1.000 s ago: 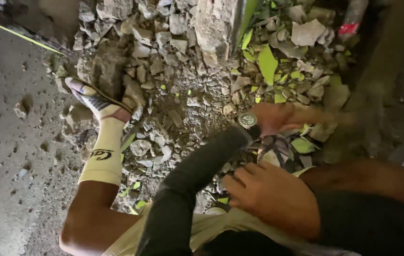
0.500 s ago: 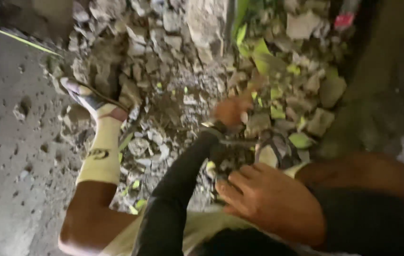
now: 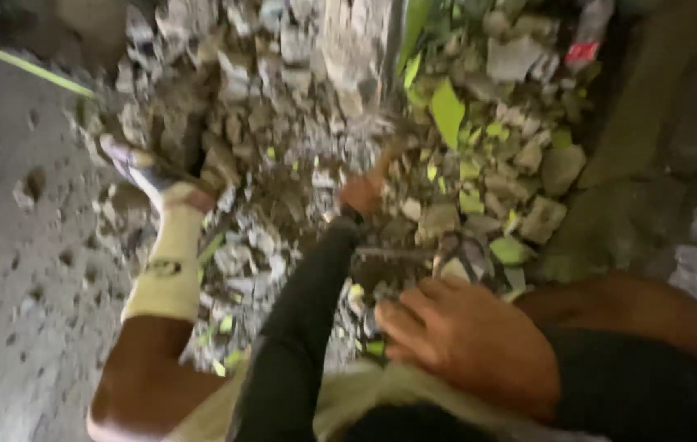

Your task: Breaking and prying concrete debris using a hammer and a metal rod

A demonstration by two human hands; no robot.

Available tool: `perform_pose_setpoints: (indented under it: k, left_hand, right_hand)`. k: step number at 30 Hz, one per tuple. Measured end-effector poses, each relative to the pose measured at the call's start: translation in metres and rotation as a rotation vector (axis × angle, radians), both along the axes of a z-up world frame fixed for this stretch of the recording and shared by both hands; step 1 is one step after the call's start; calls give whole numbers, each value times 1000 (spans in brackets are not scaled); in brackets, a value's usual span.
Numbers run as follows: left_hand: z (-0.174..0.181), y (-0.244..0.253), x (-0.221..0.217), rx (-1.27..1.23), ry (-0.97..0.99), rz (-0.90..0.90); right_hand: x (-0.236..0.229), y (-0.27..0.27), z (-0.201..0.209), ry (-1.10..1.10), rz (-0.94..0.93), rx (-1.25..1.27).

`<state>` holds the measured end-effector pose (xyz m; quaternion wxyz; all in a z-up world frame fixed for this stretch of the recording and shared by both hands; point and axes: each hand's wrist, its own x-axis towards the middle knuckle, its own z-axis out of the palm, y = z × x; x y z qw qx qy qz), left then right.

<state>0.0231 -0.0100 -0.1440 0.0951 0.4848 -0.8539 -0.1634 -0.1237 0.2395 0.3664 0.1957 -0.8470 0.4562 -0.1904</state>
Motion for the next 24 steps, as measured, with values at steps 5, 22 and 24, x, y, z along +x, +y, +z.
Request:
perform_pose_setpoints:
  k: [5,22,24]
  left_hand:
    - [294,63,-78,574,-107,-224]
    - [171,47,-26,348,-106,119]
    - [282,65,-59,344,92,-348]
  right_hand:
    - [8,-6,2,12,31,-16]
    - [0,-3,7,-13,-22,-35]
    - [3,-10,11,-2,11,-38]
